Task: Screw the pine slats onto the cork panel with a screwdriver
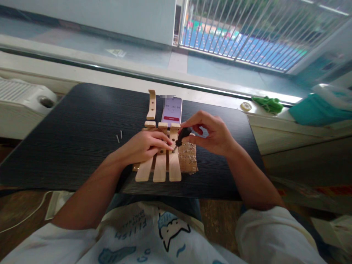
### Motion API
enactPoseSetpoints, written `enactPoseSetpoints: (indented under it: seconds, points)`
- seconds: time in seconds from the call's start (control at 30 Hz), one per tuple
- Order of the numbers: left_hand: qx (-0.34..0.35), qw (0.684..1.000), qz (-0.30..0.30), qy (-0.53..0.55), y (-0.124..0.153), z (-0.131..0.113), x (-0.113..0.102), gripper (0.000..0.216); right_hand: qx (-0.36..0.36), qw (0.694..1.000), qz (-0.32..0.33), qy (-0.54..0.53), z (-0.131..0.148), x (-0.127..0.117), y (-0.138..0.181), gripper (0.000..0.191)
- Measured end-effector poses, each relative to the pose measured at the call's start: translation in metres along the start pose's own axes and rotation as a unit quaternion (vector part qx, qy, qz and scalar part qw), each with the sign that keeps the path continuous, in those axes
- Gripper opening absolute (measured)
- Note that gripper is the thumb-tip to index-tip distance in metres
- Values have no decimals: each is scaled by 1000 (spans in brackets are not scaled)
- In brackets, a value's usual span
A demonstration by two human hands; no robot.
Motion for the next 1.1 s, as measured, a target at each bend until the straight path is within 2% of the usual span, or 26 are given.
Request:
enactPoseSetpoints:
  seconds: [0.43,0.97,1.1]
  points:
    - [1,1000,0,7,0,0,1,40,0,997,-56,44,3,-3,0,19]
    - [-10,1000,1,6,1,3,2,39,2,992,-82,97,6,-1,2,24]
    - [-9,1000,-1,8,1,3,2,38,-25,992,-85,88,9,0,2,27]
Point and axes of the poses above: each hand's wrist, its own y-axis away from the middle knuckle, its own x-axis out of the palm, z = x × y, the point moved 8 cm from there along -y, towards the middle knuckle, and after that the axes turned 11 degrees about -z, right-handed, at the moved point
